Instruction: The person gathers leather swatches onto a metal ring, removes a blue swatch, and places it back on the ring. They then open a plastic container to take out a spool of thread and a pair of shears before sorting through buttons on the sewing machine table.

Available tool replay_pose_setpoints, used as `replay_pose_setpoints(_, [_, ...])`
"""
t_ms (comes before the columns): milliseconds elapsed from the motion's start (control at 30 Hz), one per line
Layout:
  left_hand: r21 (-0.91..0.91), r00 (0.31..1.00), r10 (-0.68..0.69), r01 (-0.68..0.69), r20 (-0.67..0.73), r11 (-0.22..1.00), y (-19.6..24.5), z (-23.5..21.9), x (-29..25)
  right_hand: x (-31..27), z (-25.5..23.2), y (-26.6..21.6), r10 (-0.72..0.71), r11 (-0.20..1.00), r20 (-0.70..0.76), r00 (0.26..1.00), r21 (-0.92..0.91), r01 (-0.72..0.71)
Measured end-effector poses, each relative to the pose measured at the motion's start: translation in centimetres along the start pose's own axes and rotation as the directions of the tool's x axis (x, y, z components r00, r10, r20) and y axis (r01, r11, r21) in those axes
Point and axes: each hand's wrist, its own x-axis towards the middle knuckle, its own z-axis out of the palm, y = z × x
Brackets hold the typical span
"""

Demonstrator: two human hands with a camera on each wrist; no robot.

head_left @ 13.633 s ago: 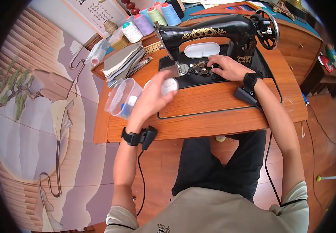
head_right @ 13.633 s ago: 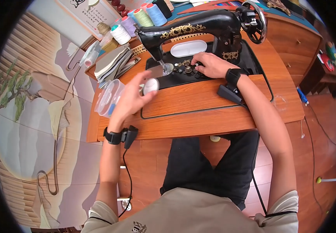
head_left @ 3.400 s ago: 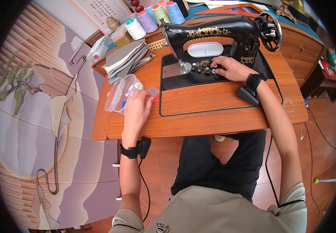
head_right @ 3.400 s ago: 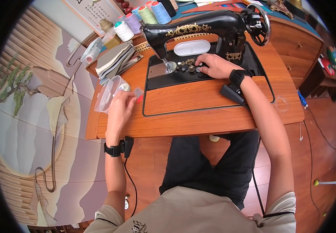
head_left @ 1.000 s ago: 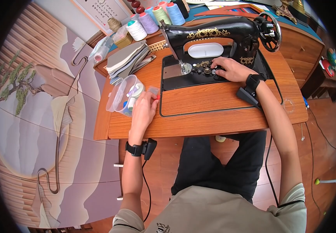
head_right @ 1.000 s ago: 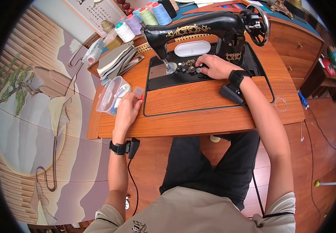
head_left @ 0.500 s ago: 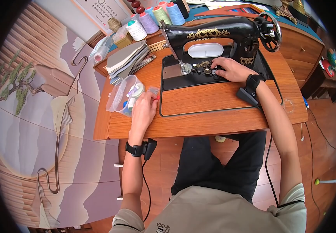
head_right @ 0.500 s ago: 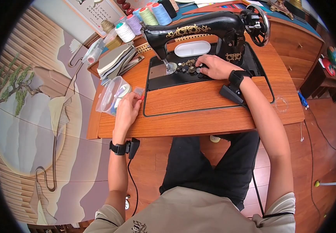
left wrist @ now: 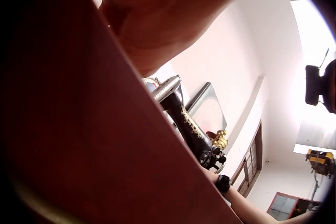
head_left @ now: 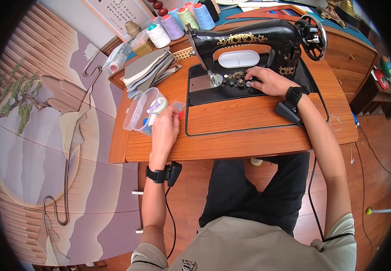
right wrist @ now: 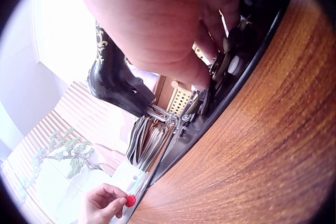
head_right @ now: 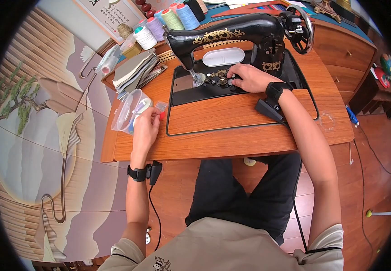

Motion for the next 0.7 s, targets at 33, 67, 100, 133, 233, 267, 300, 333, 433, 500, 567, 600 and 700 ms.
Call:
replay_pose_setpoints(33, [-0.014,1.000,-0.021,0.021,-0.008,1.000,0.3,-0.2,-0.1,0.0,0.0,0.0,-0.003,1.000,0.001,1.000,0.000,0.003])
replay_pose_setpoints(67, [-0.029,0.999,-0.042,0.042,-0.016,0.999,0.5,-0.4,-0.1,0.0,0.0,0.0,-0.002,1.000,0.001,1.000,0.000,0.002])
replay_pose_setpoints(100, [-0.029,0.999,-0.042,0.042,-0.015,0.999,0.6,-0.6,-0.1,0.0,-0.1,-0.1,-0.003,1.000,-0.005,1.000,-0.007,0.003])
replay_pose_setpoints(133, [-0.035,0.999,-0.034,0.033,-0.035,0.999,0.6,-0.9,-0.1,-0.1,-0.1,-0.3,-0.005,1.000,-0.011,1.000,-0.013,0.005])
replay_pose_setpoints(233, [-0.057,0.996,-0.052,0.047,-0.077,0.997,1.1,-2.4,-0.1,-0.1,0.0,-0.3,0.009,1.000,-0.013,1.000,0.001,-0.009])
replay_pose_setpoints(267, [-0.075,0.992,-0.076,0.068,-0.101,0.995,1.3,-3.0,0.0,-0.1,0.1,-0.1,0.010,1.000,-0.012,1.000,0.001,-0.010])
replay_pose_setpoints(300, [-0.076,0.992,-0.076,0.069,-0.101,0.995,1.4,-3.7,0.1,-0.1,0.1,0.1,0.003,1.000,-0.010,1.000,0.003,-0.003])
replay_pose_setpoints(333, [-0.063,0.985,-0.101,0.093,-0.142,0.994,1.3,-4.5,0.2,-0.1,0.1,0.1,-0.003,1.000,-0.008,1.000,0.005,0.003])
replay_pose_setpoints(433, [-0.033,0.966,-0.139,0.135,-0.219,0.990,0.4,-6.5,0.8,-0.1,0.2,0.1,-0.003,1.000,-0.026,1.000,-0.011,0.002])
replay_pose_setpoints(500, [-0.016,0.955,-0.151,0.152,-0.256,0.988,-0.8,-7.4,1.2,-0.1,0.0,-0.1,0.010,1.000,-0.005,1.000,0.005,-0.010])
replay_pose_setpoints(567, [0.017,0.947,-0.157,0.169,-0.282,0.985,-2.2,-7.7,1.5,-0.1,-0.1,-0.2,0.024,0.999,0.014,1.000,0.021,-0.024])
replay_pose_setpoints(600, [0.029,0.948,-0.163,0.178,-0.274,0.984,-2.6,-7.8,1.6,-0.1,-0.1,-0.2,0.018,1.000,0.007,1.000,0.015,-0.018])
replay_pose_setpoints(700, [0.025,0.948,-0.218,0.230,-0.234,0.973,-3.5,-7.8,1.7,-0.1,-0.1,-0.1,0.010,1.000,0.002,1.000,0.004,-0.010])
